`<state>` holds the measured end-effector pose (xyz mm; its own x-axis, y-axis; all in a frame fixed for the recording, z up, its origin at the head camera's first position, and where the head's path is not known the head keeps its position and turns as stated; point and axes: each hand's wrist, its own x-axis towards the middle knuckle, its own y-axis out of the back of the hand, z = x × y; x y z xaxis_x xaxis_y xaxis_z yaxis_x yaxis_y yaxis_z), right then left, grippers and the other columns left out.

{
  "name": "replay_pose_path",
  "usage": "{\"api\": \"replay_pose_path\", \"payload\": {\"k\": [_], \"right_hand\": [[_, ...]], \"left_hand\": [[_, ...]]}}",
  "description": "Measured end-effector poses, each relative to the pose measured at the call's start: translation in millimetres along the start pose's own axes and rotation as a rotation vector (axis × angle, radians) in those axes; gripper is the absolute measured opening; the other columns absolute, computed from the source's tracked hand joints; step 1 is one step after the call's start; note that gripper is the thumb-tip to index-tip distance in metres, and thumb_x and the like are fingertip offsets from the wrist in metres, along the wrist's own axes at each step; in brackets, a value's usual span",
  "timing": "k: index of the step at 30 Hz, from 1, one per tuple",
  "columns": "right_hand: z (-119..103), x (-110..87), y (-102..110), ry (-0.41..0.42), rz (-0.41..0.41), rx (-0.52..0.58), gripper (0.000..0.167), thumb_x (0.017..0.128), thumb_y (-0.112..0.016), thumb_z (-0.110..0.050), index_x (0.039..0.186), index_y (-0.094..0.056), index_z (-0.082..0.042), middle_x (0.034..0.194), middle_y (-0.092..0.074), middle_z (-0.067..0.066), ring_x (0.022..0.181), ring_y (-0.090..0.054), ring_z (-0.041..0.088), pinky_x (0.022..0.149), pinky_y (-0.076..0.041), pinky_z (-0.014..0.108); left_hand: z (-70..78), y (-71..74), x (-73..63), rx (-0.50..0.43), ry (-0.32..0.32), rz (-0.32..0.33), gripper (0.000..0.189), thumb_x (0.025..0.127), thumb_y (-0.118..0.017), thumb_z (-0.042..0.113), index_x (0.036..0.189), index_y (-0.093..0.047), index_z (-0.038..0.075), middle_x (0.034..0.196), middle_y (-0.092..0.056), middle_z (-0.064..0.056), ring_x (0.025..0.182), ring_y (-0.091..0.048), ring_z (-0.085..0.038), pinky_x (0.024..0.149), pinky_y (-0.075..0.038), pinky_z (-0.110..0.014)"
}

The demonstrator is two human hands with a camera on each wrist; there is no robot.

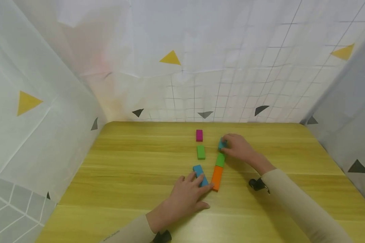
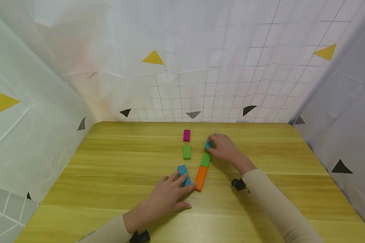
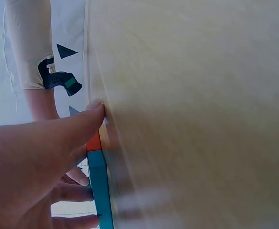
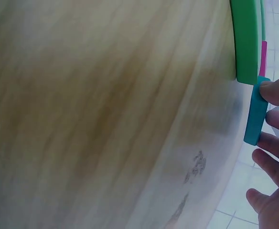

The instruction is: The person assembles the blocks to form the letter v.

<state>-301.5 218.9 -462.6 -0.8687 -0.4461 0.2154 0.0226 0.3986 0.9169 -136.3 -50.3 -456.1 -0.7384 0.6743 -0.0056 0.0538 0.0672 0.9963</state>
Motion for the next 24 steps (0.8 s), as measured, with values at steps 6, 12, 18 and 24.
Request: {"api": "replay_pose_path", "payload": {"k": [6,12,18,24], "right_hand": [[3.5,-3.4,-2.1,0.002,0.011,-0.018,0.027,0.086,-0.076,-0.023,0.103,-0.065,-0.005,0.1,-0.069,0.01,0.092,-0.064,0.027,0.086,-0.053,0.047],[6.3,-6.3,-3.7,-0.012,-0.005,-0.013,0.027,0.087,-0.075,-0.025,0.105,-0.065,-0.007,0.103,-0.07,0.01,0.094,-0.064,0.028,0.087,-0.052,0.048],[7.5,-8.9,-4.0,-0.018,-0.023,-0.016,0.027,0.088,-0.075,-0.024,0.107,-0.065,-0.007,0.108,-0.069,0.011,0.099,-0.064,0.03,0.09,-0.051,0.05],[6.4,-9.4,-4.8,-0.018,-0.019,-0.015,0.026,0.088,-0.075,-0.023,0.105,-0.065,-0.007,0.109,-0.069,0.011,0.099,-0.064,0.03,0.09,-0.05,0.05]], "left_hand": [[-0.2,-1.1,0.5,-0.003,-0.001,0.006,0.067,0.09,-0.047,0.072,0.15,-0.039,0.044,0.153,-0.046,0.0,0.139,-0.045,-0.032,0.096,-0.051,-0.052],[-0.5,-2.1,0.8,-0.009,0.0,0.009,0.067,0.09,-0.047,0.072,0.15,-0.038,0.044,0.153,-0.046,0.0,0.139,-0.045,-0.032,0.097,-0.05,-0.052],[-1.0,-2.4,1.3,-0.003,-0.002,0.008,0.067,0.09,-0.047,0.072,0.15,-0.038,0.044,0.153,-0.046,0.0,0.139,-0.045,-0.032,0.097,-0.051,-0.051],[-1.2,-3.3,1.6,0.01,-0.002,0.009,0.067,0.09,-0.046,0.073,0.15,-0.037,0.045,0.153,-0.046,0.001,0.139,-0.045,-0.031,0.096,-0.051,-0.051]]}}
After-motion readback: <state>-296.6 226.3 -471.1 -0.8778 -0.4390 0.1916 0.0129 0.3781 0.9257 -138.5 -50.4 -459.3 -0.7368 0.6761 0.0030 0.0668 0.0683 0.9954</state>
